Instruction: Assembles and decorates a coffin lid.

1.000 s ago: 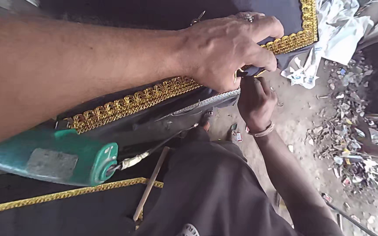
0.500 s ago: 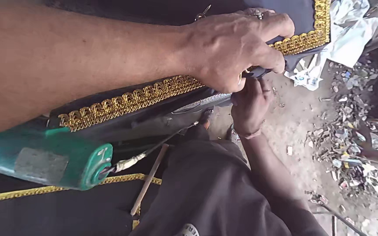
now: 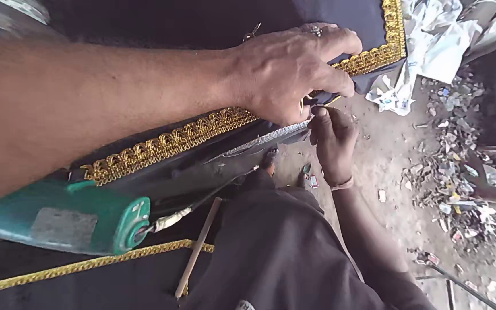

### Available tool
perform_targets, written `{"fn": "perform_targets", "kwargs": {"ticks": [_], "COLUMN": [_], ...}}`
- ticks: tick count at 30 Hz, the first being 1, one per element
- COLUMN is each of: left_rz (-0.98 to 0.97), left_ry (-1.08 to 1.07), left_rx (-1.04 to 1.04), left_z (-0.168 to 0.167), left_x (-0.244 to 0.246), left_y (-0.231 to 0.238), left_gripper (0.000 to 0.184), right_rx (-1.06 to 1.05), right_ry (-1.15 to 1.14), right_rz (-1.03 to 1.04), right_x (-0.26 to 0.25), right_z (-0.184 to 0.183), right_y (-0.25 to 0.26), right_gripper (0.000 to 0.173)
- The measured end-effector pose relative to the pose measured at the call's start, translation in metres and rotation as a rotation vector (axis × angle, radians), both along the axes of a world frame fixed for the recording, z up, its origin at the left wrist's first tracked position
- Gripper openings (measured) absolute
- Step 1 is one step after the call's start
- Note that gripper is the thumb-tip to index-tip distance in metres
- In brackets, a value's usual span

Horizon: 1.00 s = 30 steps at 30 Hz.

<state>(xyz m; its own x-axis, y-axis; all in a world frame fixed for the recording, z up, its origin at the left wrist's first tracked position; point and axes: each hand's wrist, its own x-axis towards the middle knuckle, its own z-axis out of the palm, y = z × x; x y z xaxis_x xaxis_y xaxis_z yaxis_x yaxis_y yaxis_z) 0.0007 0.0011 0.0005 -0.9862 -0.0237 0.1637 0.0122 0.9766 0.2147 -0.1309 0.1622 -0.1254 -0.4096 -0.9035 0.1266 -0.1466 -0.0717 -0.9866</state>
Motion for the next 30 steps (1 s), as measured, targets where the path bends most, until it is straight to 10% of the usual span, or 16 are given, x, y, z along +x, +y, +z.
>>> {"fn": "perform_targets", "kwargs": {"ticks": [9, 30], "left_rz": [-0.013, 0.004], "left_ry": [-0.004, -0.018], "left_rx": [-0.003, 0.000], "left_z": [0.001, 0.001], "left_x": [-0.001, -0.001], "left_y": [-0.001, 0.000], "left_gripper": [0.051, 0.052], "right_rx": [-0.336, -0.411], "right_ry": [0.815, 0.823], "right_rz": [-0.277, -0.359], "right_x": [0.013, 0.008], "right_z": [-0.013, -0.025], "right_y": [-0.014, -0.034], "right_gripper": [0.018, 0.020]}}
